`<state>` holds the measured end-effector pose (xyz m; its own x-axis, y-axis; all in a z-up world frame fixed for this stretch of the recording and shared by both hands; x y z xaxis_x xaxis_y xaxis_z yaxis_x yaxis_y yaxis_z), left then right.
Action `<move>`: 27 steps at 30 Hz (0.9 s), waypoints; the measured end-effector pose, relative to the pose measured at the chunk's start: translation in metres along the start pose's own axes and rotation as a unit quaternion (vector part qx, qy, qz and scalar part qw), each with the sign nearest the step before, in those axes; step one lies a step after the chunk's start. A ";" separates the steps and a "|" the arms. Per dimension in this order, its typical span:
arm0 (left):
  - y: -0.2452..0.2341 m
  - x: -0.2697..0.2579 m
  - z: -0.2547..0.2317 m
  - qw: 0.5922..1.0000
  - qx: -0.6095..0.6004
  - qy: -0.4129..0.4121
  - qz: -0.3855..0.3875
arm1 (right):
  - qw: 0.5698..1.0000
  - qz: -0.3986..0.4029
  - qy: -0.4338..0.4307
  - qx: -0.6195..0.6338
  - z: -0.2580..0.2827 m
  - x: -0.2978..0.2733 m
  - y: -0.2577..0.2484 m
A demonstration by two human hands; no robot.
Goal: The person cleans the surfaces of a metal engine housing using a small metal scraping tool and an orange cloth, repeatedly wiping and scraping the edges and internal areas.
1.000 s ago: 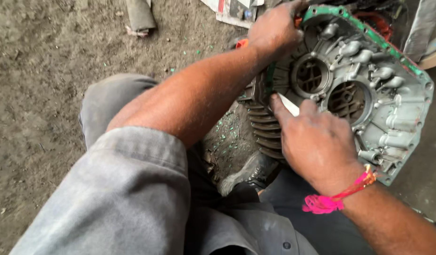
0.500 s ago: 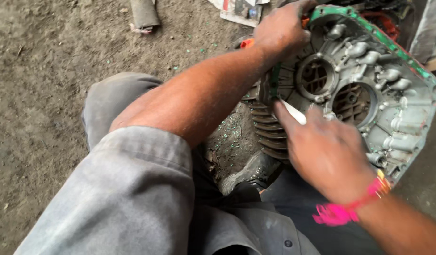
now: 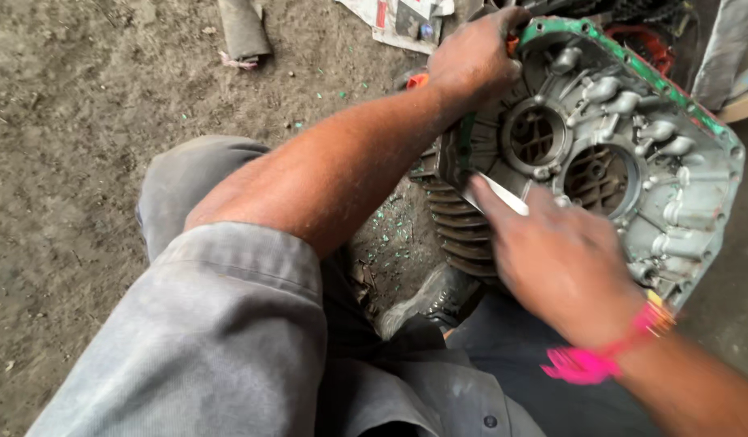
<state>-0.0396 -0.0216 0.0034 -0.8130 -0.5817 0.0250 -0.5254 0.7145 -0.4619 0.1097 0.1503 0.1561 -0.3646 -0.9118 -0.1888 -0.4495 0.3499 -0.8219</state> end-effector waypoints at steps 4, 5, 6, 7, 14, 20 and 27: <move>0.004 0.005 0.002 1.000 0.009 0.027 -0.004 | 0.992 0.084 0.012 -0.096 -0.039 -0.064 0.022; 0.004 0.006 0.003 0.999 0.007 0.033 0.000 | 0.991 0.087 0.018 -0.096 -0.052 -0.081 0.031; 0.004 0.006 0.005 0.999 -0.002 0.038 -0.009 | 0.975 0.191 0.060 -0.102 -0.068 -0.103 0.046; 0.005 0.005 0.006 0.999 -0.012 0.043 -0.019 | 0.945 0.292 0.101 -0.106 -0.085 -0.128 0.060; 0.002 0.001 0.007 0.999 0.026 0.026 -0.031 | 0.966 0.222 0.124 0.041 -0.088 -0.138 0.064; 0.004 0.004 0.008 0.997 0.061 0.026 -0.036 | 0.986 0.088 0.084 0.112 -0.050 -0.064 0.032; 0.004 0.003 0.008 0.999 0.037 -0.007 -0.028 | 0.982 0.185 0.027 0.006 -0.053 -0.059 0.020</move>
<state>-0.0416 -0.0237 -0.0056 -0.7789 -0.6257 0.0416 -0.5504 0.6503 -0.5237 0.0796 0.2228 0.1791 -0.5444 -0.7095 -0.4476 -0.2682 0.6528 -0.7085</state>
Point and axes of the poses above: each hand's wrist, its own x-axis towards the middle knuckle, its own y-axis out of the palm, z = x × y, the point moved 4 cm from there along x, towards the middle knuckle, and after that the axes turned 7 degrees about -z, right-handed, at the moved point
